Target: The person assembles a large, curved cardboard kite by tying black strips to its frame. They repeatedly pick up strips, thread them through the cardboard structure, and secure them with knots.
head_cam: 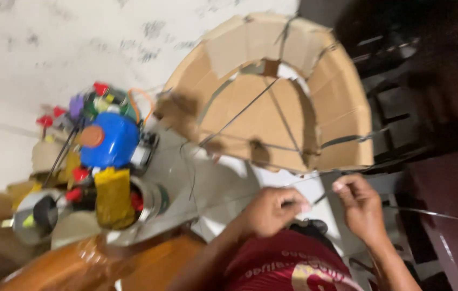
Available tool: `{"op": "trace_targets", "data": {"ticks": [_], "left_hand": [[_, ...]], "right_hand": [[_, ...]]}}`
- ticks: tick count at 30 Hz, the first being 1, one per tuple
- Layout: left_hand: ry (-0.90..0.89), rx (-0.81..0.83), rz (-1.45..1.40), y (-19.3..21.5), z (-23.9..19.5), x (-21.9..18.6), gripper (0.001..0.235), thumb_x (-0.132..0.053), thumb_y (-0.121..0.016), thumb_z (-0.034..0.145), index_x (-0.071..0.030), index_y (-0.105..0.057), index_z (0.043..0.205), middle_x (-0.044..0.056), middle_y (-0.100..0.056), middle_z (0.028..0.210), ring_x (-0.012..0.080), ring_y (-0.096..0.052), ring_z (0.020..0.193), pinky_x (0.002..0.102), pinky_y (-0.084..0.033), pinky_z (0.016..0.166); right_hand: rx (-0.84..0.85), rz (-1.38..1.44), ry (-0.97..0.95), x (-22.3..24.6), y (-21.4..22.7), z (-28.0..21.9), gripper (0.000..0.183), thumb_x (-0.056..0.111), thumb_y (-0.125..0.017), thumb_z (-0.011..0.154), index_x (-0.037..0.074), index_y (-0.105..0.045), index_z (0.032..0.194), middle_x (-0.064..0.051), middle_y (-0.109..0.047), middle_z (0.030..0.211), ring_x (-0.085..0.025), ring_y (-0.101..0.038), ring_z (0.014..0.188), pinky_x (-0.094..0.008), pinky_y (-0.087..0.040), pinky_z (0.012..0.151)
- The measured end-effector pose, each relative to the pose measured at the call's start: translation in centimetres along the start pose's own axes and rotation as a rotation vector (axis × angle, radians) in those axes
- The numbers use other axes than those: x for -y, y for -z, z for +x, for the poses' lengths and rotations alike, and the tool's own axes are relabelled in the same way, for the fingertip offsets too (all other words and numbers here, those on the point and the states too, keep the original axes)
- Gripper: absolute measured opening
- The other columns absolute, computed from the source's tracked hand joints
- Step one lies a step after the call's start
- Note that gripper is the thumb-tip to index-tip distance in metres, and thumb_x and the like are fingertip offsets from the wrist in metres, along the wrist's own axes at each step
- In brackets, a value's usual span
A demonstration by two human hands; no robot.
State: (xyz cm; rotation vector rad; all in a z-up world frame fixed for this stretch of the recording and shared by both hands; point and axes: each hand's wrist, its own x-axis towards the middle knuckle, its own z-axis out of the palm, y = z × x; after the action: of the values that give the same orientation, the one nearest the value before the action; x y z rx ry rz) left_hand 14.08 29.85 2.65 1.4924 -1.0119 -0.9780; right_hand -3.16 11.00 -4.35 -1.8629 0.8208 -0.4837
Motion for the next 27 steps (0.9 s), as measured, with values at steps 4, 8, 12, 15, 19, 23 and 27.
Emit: {"op": "trace_targets", "data": {"ticks": [4,8,12,15,19,23,27], "left_hand": [[-0.113,-0.245,-0.052,6.5,-2.2,0.6,0.017,-0.022,-0.062,0.104,-0.007,-0.069,0.101,0.004,-0.070,0.091,0.0156,-0.063,0.082,0.030,-0.050,0.073],[-0.028,-0.293,-0.033,8.1,-3.7,3.3,0.022,-0.024,-0.060,0.103,-0.007,-0.074,0.104,0.007,-0.078,0.104,0.0176,-0.072,0.098,0.030,-0.055,0.089],[0.087,-0.215,-0.145,8.8,-4.8,-0.4,0.012,-0.014,-0.070,0.099,-0.006,-0.077,0.094,0.010,-0.074,0.075,0.0103,-0.058,0.074,0.033,-0.053,0.069],[0.209,-0.317,-0.028,11.3,-4.0,-1.0,0.022,-0.028,-0.070,0.098,-0.010,-0.078,0.090,0.009,-0.068,0.066,0.0111,-0.057,0.072,0.034,-0.051,0.063],[0.371,-0.427,0.121,14.3,-0.5,2.3,0.023,-0.031,-0.070,0.095,-0.010,-0.077,0.087,0.017,-0.067,0.067,0.0186,-0.061,0.066,0.039,-0.052,0.064],[0.361,-0.458,0.257,15.9,3.0,4.9,0.022,-0.030,-0.067,0.092,-0.009,-0.075,0.093,0.018,-0.073,0.081,0.0400,-0.072,0.084,0.048,-0.053,0.073],[0.223,-0.463,0.161,18.3,7.9,0.6,0.019,-0.027,-0.068,0.094,-0.010,-0.070,0.083,0.015,-0.068,0.074,0.0263,-0.067,0.072,0.042,-0.052,0.068]], "right_hand": [[0.388,0.071,-0.031,4.8,-6.8,-3.5,0.025,0.027,-0.058,0.102,0.014,-0.069,0.084,0.002,-0.067,0.077,-0.014,-0.058,0.074,-0.031,-0.045,0.072],[0.458,0.452,0.167,9.1,-9.1,-2.5,0.048,0.046,-0.050,0.105,0.015,-0.060,0.069,0.002,-0.055,0.062,-0.012,-0.051,0.056,-0.029,-0.041,0.059],[0.056,0.657,-0.005,5.0,-11.1,4.5,0.055,0.028,-0.046,0.115,0.008,-0.046,0.064,-0.002,-0.033,0.051,-0.013,-0.036,0.048,-0.025,-0.036,0.052],[0.234,-0.396,-0.081,4.0,-12.2,8.8,0.035,0.026,-0.060,0.100,0.006,-0.077,0.077,-0.018,-0.075,0.072,-0.044,-0.072,0.082,-0.053,-0.054,0.074],[0.631,-0.471,0.106,9.6,-14.3,10.0,0.031,0.031,-0.061,0.098,0.008,-0.076,0.085,-0.022,-0.076,0.088,-0.048,-0.072,0.090,-0.056,-0.056,0.084],[0.447,0.060,0.368,14.5,-15.5,13.1,0.044,0.004,-0.056,0.096,0.001,-0.054,0.140,-0.024,-0.065,0.133,-0.046,-0.056,0.129,-0.056,-0.040,0.111],[0.544,0.020,0.236,12.6,-18.0,16.4,0.032,0.019,-0.047,0.104,0.007,-0.059,0.132,-0.027,-0.071,0.105,-0.053,-0.066,0.103,-0.061,-0.052,0.090]]}}
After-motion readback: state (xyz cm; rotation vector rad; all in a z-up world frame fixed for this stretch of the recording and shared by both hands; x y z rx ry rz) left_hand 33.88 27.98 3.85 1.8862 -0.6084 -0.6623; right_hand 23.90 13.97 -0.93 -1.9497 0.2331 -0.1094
